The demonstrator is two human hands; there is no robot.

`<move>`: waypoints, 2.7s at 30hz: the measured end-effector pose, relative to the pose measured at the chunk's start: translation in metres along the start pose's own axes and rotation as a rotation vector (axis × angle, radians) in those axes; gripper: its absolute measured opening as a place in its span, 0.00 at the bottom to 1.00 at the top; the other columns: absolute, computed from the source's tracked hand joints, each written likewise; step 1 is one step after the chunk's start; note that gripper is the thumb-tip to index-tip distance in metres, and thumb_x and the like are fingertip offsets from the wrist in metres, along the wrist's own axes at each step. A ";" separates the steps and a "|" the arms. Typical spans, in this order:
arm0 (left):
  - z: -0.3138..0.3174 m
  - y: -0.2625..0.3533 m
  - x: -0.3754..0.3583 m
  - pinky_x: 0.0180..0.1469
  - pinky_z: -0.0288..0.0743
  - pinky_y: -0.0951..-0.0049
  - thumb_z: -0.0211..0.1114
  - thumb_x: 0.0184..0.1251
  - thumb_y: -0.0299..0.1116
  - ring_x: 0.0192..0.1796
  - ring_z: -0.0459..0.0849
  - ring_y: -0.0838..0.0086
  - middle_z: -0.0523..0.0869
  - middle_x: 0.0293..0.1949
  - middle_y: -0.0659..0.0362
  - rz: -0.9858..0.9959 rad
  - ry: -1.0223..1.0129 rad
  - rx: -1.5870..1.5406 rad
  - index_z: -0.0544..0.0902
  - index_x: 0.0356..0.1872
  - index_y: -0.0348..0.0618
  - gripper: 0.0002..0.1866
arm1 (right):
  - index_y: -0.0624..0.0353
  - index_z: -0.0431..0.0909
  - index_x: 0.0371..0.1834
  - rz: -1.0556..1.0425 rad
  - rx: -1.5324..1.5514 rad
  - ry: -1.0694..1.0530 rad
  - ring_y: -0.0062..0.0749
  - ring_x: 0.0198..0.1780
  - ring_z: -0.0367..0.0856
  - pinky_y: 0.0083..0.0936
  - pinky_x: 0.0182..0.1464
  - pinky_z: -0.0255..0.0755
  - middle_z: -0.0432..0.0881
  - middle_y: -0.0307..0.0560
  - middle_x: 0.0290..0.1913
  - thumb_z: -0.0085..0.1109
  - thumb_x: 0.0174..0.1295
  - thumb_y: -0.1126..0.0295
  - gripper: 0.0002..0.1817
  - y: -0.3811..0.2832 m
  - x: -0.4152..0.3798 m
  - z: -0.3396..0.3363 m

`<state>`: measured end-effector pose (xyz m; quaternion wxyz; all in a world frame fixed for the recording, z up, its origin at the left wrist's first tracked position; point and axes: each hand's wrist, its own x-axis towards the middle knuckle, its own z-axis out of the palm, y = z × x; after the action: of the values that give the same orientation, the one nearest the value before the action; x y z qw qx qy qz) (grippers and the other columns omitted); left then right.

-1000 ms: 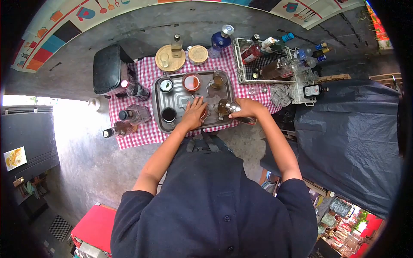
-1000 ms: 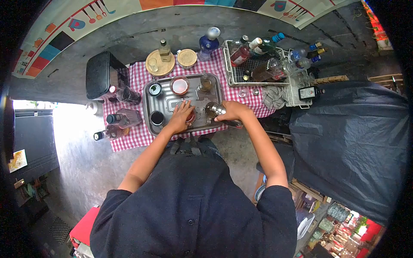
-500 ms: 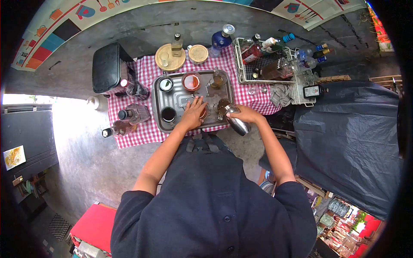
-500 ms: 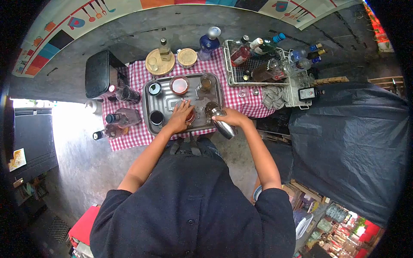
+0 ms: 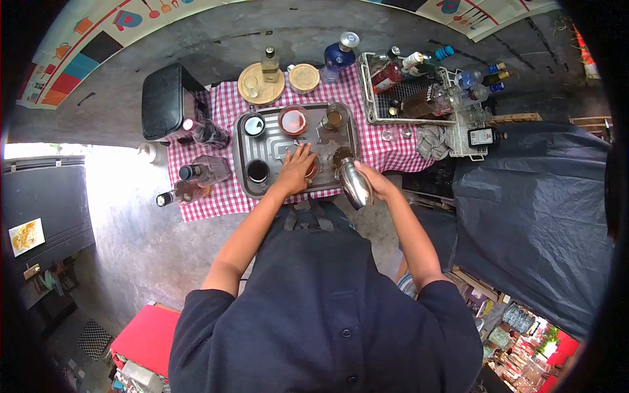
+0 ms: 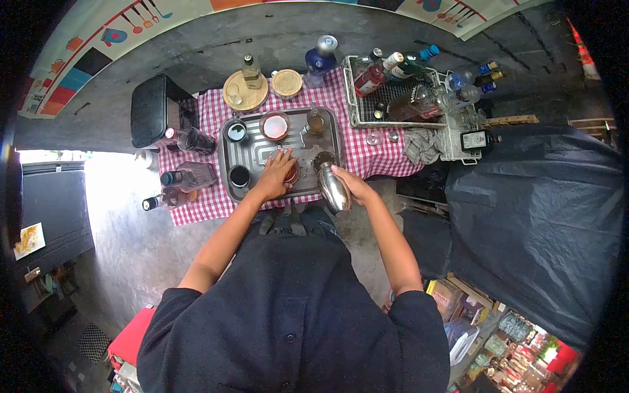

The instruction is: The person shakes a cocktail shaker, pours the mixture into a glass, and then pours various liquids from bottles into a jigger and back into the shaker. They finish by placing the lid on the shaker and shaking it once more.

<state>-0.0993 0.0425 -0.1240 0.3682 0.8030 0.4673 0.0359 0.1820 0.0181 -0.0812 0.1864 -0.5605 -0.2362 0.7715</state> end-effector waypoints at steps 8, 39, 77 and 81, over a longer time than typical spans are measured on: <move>0.002 0.001 0.001 0.81 0.43 0.45 0.76 0.50 0.26 0.84 0.45 0.54 0.51 0.82 0.51 0.002 0.014 0.042 0.64 0.76 0.47 0.47 | 0.61 0.76 0.58 -0.092 0.462 -0.156 0.42 0.35 0.89 0.42 0.36 0.87 0.86 0.55 0.45 0.46 0.73 0.38 0.33 0.006 0.000 0.016; -0.011 0.120 -0.028 0.70 0.67 0.54 0.65 0.69 0.36 0.70 0.75 0.51 0.77 0.65 0.42 -0.384 0.289 -0.746 0.69 0.70 0.36 0.30 | 0.61 0.80 0.54 -0.004 0.835 -0.383 0.45 0.31 0.87 0.33 0.33 0.83 0.87 0.57 0.36 0.43 0.68 0.31 0.39 0.010 0.001 0.026; -0.012 0.187 -0.022 0.60 0.77 0.67 0.68 0.72 0.41 0.57 0.82 0.69 0.83 0.55 0.54 -0.549 0.867 -1.313 0.75 0.63 0.39 0.25 | 0.59 0.72 0.64 -0.159 -0.246 -0.299 0.28 0.44 0.88 0.22 0.40 0.76 0.86 0.48 0.51 0.54 0.73 0.49 0.27 0.026 -0.031 -0.060; -0.018 0.190 -0.025 0.63 0.78 0.57 0.63 0.74 0.48 0.61 0.82 0.59 0.79 0.61 0.48 -0.514 0.879 -1.459 0.70 0.67 0.39 0.30 | 0.61 0.69 0.68 -0.153 -0.143 -0.378 0.32 0.47 0.88 0.26 0.44 0.79 0.85 0.51 0.54 0.55 0.73 0.50 0.30 0.024 -0.025 -0.029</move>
<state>0.0174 -0.0222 0.0149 0.5720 0.1523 0.5931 0.5457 0.2169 -0.0108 -0.0833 0.1566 -0.3983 -0.3631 0.8276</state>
